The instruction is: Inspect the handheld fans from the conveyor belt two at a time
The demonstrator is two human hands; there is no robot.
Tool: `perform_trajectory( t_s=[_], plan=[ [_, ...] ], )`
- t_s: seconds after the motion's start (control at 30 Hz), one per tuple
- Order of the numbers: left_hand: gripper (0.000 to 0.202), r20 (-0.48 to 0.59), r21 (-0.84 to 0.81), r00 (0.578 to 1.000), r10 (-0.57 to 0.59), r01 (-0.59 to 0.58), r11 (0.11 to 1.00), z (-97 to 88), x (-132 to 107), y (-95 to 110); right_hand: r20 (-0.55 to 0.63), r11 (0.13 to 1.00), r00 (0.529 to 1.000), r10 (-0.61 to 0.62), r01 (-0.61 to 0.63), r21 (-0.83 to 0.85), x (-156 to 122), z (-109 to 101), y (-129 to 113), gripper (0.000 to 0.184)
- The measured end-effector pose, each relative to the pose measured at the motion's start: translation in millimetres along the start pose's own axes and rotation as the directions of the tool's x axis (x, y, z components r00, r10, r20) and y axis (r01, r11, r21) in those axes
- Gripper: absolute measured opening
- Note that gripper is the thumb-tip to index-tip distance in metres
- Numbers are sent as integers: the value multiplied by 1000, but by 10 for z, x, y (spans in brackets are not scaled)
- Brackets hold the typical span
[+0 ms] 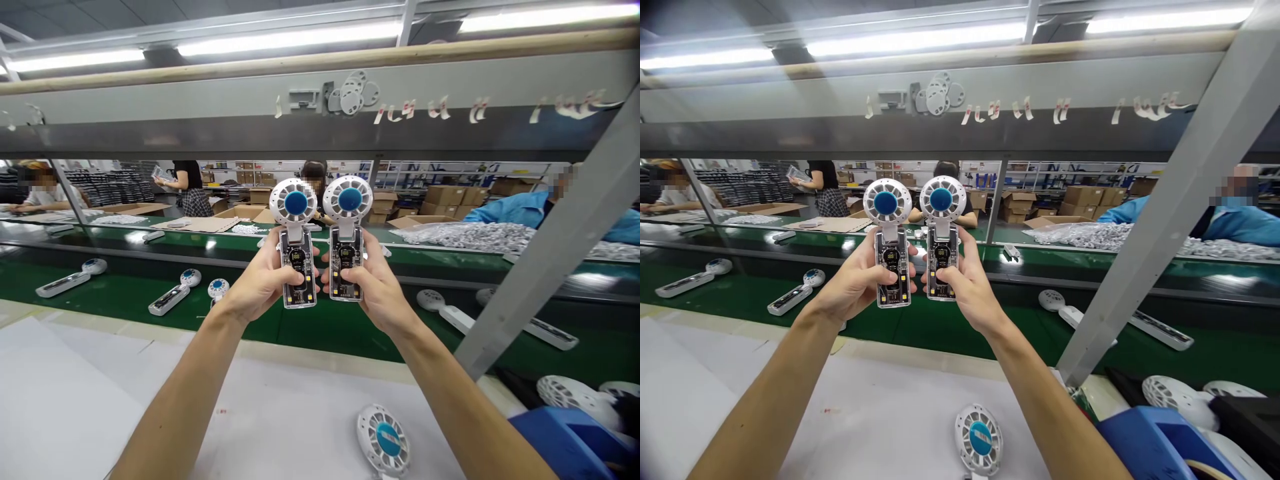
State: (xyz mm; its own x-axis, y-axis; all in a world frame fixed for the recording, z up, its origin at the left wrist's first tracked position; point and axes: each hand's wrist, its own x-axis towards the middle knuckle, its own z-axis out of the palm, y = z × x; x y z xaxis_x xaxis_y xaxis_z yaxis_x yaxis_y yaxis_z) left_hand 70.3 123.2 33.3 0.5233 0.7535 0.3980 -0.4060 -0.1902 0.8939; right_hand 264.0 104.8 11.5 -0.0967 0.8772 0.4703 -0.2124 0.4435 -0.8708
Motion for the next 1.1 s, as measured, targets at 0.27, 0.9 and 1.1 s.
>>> perform_trajectory(
  t_s=[0.27, 0.9, 1.1],
  plan=[
    [65, -21, 14, 1000, -10, 10, 1000, -23, -7, -29, -1, 995, 999, 44, -44, 86, -27, 28, -23, 71],
    [69, -35, -37, 999, -24, 23, 999, -61, 12, -80, -28, 999, 999, 28, -28, 18, -1, -69, -6, 67],
    [66, -14, -59, 1000, -7, 6, 998, -68, 10, -108, -15, 999, 1000, 25, -25, 45, -6, -61, -29, 68]
  ],
)
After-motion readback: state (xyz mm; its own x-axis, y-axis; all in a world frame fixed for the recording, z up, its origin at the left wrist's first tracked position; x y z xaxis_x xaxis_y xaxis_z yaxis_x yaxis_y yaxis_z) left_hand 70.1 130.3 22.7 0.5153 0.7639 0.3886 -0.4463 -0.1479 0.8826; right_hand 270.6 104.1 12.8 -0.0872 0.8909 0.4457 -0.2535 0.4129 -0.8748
